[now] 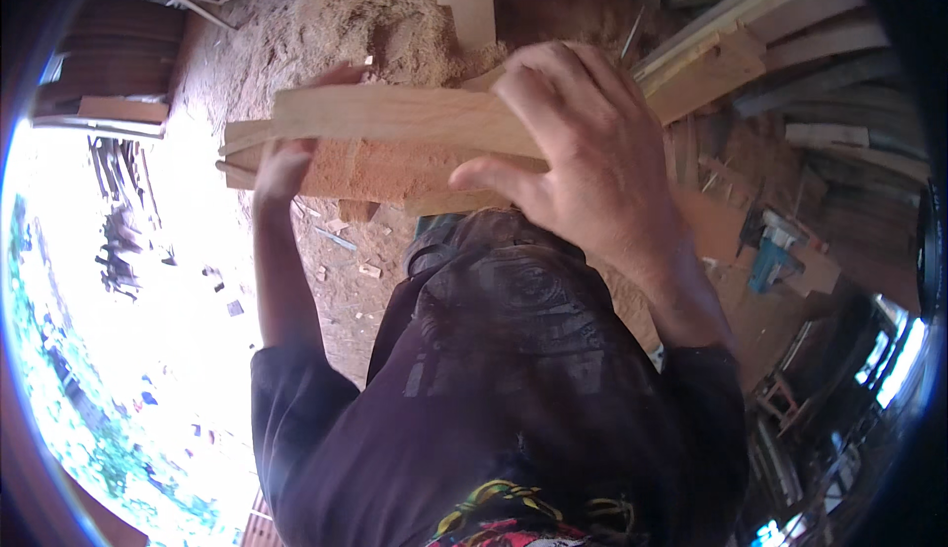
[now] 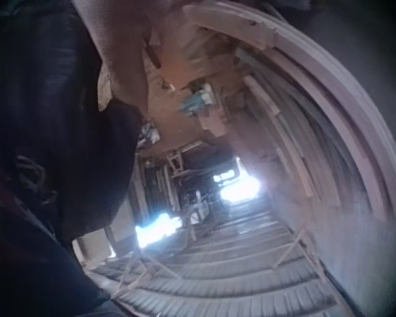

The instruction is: The person arranges several wooden planks on a workbench, secures them with a hammer and nails, and then uses a circular saw to cut the stacked planks. The person handles the wood and tools directly, making multiple cuts along the length of the planks.

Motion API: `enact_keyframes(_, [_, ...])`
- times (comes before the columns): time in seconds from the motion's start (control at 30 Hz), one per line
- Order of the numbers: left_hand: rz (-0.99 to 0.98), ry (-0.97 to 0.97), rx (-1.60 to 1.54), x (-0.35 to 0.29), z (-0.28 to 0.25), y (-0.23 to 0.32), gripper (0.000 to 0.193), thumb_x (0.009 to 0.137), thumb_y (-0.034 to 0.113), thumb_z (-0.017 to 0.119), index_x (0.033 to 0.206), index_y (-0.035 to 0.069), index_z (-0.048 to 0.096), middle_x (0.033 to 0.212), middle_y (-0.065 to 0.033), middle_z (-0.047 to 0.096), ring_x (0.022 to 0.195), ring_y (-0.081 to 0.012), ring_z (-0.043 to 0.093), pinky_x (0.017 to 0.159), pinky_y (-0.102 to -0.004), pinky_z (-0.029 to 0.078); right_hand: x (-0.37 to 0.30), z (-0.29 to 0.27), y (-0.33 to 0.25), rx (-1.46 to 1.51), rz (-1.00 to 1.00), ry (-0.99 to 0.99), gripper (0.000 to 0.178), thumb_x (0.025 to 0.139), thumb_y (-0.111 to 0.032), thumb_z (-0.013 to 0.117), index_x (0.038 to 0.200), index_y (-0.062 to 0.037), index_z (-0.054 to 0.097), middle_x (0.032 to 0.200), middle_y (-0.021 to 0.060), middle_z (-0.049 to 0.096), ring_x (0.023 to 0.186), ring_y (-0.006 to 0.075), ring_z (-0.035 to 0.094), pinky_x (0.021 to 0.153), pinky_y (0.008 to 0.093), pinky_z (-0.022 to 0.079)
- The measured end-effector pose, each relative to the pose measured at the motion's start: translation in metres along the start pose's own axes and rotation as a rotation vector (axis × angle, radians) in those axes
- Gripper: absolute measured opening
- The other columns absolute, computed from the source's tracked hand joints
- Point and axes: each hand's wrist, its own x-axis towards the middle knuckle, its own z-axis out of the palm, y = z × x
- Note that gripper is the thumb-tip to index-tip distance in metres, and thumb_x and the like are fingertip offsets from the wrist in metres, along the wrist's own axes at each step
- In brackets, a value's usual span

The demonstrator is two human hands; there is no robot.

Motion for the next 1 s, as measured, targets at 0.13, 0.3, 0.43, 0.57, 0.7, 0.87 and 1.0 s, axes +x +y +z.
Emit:
enact_keyframes(0.13, [0.158,0.179,0.069,-0.006,-0.004,0.044,0.138,0.076,0.107,0.038,0.155,-0.006,0.049,0.152,-0.0317,0.057,0.145,-0.0450,0.054,0.124,-0.0567,0.038,0.017,0.002,-0.011,0.055,-0.003,-0.091,0.051,0.085,-0.045,0.087,0.108,-0.0013,0.071,0.108,0.0144,0.073,0.097,0.0253,0.073,0.079,0.0376,0.061])
enact_keyframes(0.3, [0.175,0.541,-0.143,-0.003,0.046,0.047,0.053,0.111,0.046,0.039,0.106,-0.003,0.061,0.090,-0.0217,0.066,0.090,-0.0309,0.066,0.092,-0.0476,0.054,0.021,0.017,-0.022,0.068,0.075,-0.256,0.034,0.084,-0.028,0.080,0.103,-0.0028,0.067,0.098,0.0120,0.070,0.084,0.0207,0.074,0.070,0.0329,0.062])
enact_keyframes(0.43, [0.166,0.481,-0.136,0.003,0.052,0.058,0.035,0.104,0.027,0.042,0.093,-0.003,0.055,0.079,-0.0213,0.061,0.079,-0.0305,0.061,0.080,-0.0459,0.052,0.014,0.025,-0.012,0.222,0.035,-0.088,0.026,0.079,-0.018,0.073,0.100,-0.0042,0.066,0.094,0.0101,0.066,0.084,0.0203,0.073,0.071,0.0300,0.062])
enact_keyframes(0.57, [0.204,0.381,0.026,0.006,0.070,0.056,0.034,0.103,0.026,0.044,0.093,-0.003,0.058,0.078,-0.0223,0.063,0.079,-0.0308,0.062,0.079,-0.0455,0.051,0.007,0.024,0.006,0.266,0.034,-0.035,0.029,0.082,-0.017,0.073,0.107,-0.0026,0.070,0.102,0.0116,0.070,0.093,0.0227,0.075,0.076,0.0324,0.064])
enact_keyframes(0.7, [0.132,0.336,0.128,0.005,0.088,0.031,0.030,0.102,0.024,0.052,0.093,-0.003,0.061,0.084,-0.0220,0.069,0.083,-0.0299,0.065,0.080,-0.0446,0.052,-0.016,0.039,0.034,0.273,0.056,-0.114,0.031,0.084,-0.014,0.073,0.113,-0.0018,0.073,0.109,0.0130,0.073,0.100,0.0240,0.077,0.079,0.0349,0.065])
enact_keyframes(0.87, [0.022,0.360,0.072,0.012,0.106,0.012,0.027,0.099,0.022,0.051,0.093,-0.002,0.062,0.088,-0.0207,0.067,0.088,-0.0304,0.064,0.084,-0.0454,0.050,-0.031,0.070,0.051,0.281,0.063,-0.092,0.034,0.087,-0.018,0.068,0.118,-0.0040,0.070,0.113,0.0101,0.069,0.104,0.0227,0.072,0.078,0.0349,0.062])
enact_keyframes(1.0, [0.035,0.332,0.094,0.007,0.095,-0.004,0.022,0.098,0.020,0.056,0.095,-0.001,0.061,0.091,-0.0180,0.067,0.090,-0.0267,0.062,0.086,-0.0446,0.051,-0.029,0.079,0.053,0.294,0.046,-0.089,0.036,0.087,-0.018,0.067,0.120,-0.0036,0.070,0.115,0.0107,0.069,0.106,0.0228,0.072,0.080,0.0340,0.062])
